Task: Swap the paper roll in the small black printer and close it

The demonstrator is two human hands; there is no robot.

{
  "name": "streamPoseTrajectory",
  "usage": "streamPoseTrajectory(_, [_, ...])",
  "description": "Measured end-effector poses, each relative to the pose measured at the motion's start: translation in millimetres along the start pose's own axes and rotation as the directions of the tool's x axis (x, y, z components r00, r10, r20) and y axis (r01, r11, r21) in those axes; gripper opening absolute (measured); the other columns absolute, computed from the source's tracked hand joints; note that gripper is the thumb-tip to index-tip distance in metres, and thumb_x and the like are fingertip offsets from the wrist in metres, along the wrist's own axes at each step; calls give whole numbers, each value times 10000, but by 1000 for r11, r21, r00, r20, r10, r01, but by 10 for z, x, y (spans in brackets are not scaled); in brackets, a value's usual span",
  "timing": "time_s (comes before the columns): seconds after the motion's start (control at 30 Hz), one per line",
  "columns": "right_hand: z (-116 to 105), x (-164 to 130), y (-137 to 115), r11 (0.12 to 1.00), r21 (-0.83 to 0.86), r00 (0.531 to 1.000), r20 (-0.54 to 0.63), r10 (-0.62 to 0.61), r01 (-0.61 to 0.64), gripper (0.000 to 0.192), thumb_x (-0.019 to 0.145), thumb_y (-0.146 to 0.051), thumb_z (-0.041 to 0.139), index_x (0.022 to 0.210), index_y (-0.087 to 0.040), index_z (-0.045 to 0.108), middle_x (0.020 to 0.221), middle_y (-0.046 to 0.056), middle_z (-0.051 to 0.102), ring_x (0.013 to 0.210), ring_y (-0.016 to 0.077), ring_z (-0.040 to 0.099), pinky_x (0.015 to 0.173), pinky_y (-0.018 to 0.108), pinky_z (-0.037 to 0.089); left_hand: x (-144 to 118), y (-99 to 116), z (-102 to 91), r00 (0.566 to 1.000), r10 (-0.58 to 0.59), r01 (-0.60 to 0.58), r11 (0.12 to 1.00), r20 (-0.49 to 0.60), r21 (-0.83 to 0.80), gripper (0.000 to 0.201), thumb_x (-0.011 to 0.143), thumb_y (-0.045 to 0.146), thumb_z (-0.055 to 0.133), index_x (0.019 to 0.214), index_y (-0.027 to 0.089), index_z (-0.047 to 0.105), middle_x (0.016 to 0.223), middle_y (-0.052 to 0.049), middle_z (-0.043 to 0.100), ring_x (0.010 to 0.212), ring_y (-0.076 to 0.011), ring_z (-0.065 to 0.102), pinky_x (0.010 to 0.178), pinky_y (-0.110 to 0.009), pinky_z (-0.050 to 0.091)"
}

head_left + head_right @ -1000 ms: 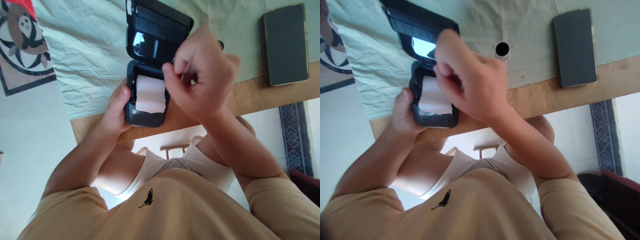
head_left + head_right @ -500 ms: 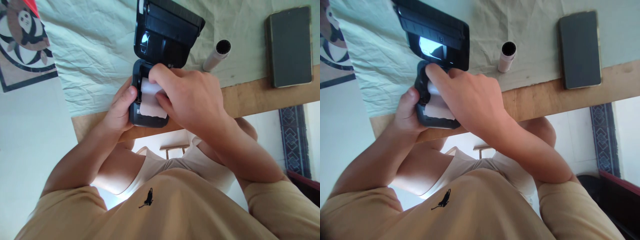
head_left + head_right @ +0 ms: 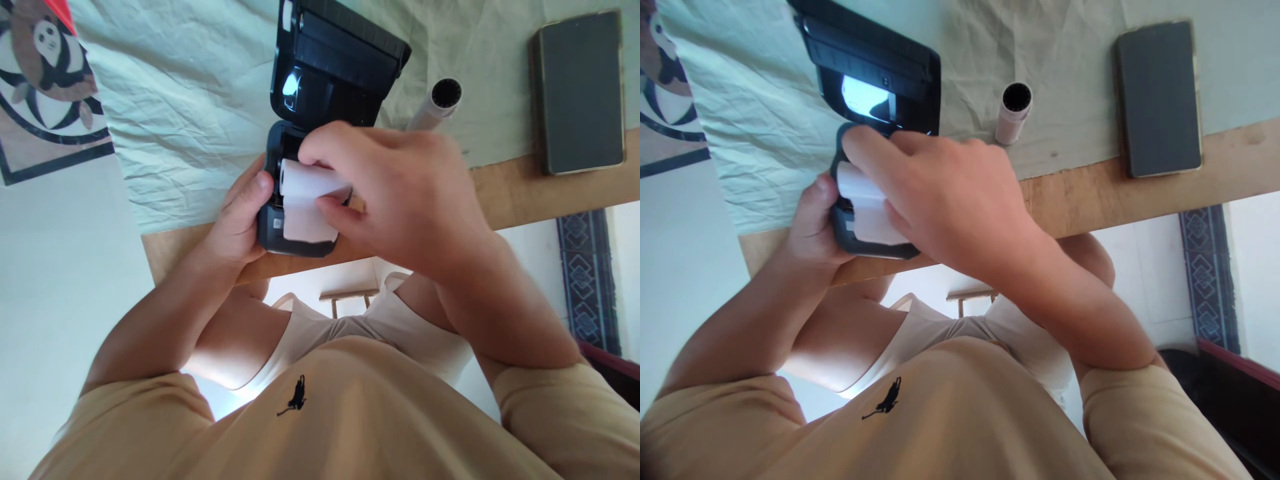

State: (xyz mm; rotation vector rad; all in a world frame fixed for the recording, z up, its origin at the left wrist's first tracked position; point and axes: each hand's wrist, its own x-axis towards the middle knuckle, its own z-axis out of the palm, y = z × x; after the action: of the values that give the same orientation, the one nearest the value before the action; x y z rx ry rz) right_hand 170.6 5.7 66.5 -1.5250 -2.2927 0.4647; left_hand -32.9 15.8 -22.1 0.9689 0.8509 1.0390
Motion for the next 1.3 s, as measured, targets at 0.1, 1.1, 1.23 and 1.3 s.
streamPoseTrajectory(0.1, [-3,-129,242,864,466,976,-185,-114,190,279,850,-277,697,1129,-290,687,1131,-57,703,780,90,615,553,245,422,18,33,49,999,-43,42,999,-4,-29,404,942,543,641,1050,156,682,852,-15,668,917,-192,738,823,-311,605])
streamPoseTrajectory(1.1, [468,-132,670,986,145,956,-270,114,-76,380,883,-303,682,1234,-267,540,1238,79,682,962,216,656,875,365,521,43,24,56,996,-40,45,996,79,-72,441,987,517,554,1192,145,672,1108,-95,749,1160,-297,740,785,-355,653])
streamPoseTrajectory(1.23, [476,-139,643,987,101,967,-208,144,-126,586,819,-215,656,1375,-275,483,1260,85,696,979,261,688,803,389,540,36,41,61,997,-35,40,997,75,-61,425,981,532,563,1146,158,680,1023,-71,740,1174,-302,735,801,-374,663])
streamPoseTrajectory(1.3, [416,-172,595,994,108,961,-272,49,-20,593,816,-192,631,1388,-262,488,1337,91,677,1080,265,696,838,397,561,35,45,59,997,-43,46,998,64,-48,431,971,550,582,1134,163,681,1015,-69,732,1182,-315,730,876,-430,661])
